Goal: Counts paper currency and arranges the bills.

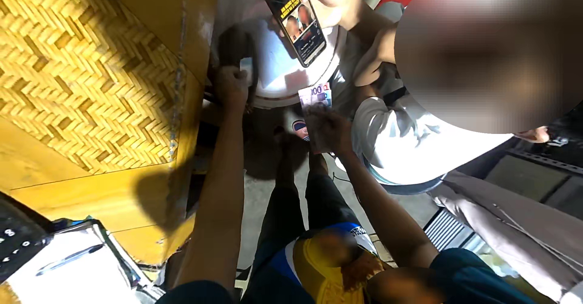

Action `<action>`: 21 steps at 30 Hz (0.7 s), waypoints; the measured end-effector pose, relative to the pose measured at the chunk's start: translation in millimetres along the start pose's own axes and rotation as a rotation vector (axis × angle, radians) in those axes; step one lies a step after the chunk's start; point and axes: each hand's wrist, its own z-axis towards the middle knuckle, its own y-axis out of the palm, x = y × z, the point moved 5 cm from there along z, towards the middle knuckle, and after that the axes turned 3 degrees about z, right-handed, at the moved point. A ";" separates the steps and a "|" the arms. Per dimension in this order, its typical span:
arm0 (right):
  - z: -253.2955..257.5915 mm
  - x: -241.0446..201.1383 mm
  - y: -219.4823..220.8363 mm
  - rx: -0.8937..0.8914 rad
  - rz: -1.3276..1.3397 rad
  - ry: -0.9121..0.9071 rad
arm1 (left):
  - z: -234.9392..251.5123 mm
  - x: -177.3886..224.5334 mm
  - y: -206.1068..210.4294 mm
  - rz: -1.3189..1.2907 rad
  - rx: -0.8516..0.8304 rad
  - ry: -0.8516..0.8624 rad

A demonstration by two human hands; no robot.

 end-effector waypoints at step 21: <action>19.7 -30.3 77.0 -0.234 0.186 -0.191 | -78.0 -4.0 68.9 -1.026 0.102 0.016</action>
